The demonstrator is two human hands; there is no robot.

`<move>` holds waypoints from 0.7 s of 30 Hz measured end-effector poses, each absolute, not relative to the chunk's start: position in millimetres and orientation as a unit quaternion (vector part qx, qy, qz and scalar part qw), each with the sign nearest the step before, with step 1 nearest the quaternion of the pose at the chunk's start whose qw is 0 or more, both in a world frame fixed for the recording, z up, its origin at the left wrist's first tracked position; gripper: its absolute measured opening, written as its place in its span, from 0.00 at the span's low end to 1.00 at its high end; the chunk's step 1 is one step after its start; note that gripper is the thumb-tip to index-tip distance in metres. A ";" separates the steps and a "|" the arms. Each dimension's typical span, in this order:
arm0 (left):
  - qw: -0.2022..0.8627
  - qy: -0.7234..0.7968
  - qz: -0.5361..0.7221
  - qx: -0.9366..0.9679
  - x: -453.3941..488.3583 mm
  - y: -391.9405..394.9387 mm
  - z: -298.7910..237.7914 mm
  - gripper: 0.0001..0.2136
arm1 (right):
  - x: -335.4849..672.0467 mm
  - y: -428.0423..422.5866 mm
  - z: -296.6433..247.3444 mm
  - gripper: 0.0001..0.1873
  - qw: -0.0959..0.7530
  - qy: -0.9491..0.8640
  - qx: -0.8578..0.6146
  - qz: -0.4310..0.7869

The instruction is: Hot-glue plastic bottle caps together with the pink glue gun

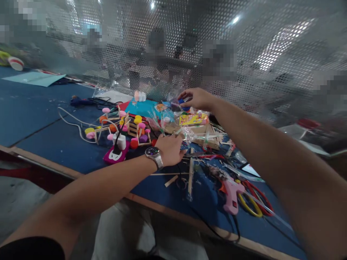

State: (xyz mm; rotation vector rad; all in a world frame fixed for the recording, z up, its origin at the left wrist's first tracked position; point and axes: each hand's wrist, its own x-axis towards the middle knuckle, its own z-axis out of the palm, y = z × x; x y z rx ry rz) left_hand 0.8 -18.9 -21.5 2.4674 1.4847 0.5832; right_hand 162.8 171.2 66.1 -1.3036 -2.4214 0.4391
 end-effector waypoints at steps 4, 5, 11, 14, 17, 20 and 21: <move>0.260 0.503 0.422 0.708 8.1 -17.3 -26.2 0.34 | 174.9 119.9 63.8 0.20 0.195 -0.836 -0.400 0.321; 0.316 0.483 0.466 0.670 10.5 -16.3 -27.6 0.34 | 175.9 106.2 61.5 0.21 0.191 -0.830 -0.390 0.350; 0.582 0.358 0.543 0.487 21.6 -10.0 -27.9 0.22 | 166.8 49.6 52.1 0.20 0.167 -0.796 -0.408 0.415; 0.608 0.379 0.534 0.449 21.9 -7.2 -24.3 0.16 | 160.8 45.7 51.1 0.21 0.159 -0.793 -0.432 0.399; 0.608 0.418 0.524 0.425 19.8 -4.5 -22.1 0.12 | 158.4 48.6 50.5 0.19 0.172 -0.793 -0.447 0.376; 0.601 0.437 0.530 0.408 17.4 -1.7 -22.4 0.11 | 157.7 35.8 53.0 0.15 0.171 -0.810 -0.490 0.272; 0.600 0.437 0.535 0.404 16.9 -0.7 -22.9 0.11 | 157.6 24.8 54.6 0.14 0.154 -0.823 -0.499 0.223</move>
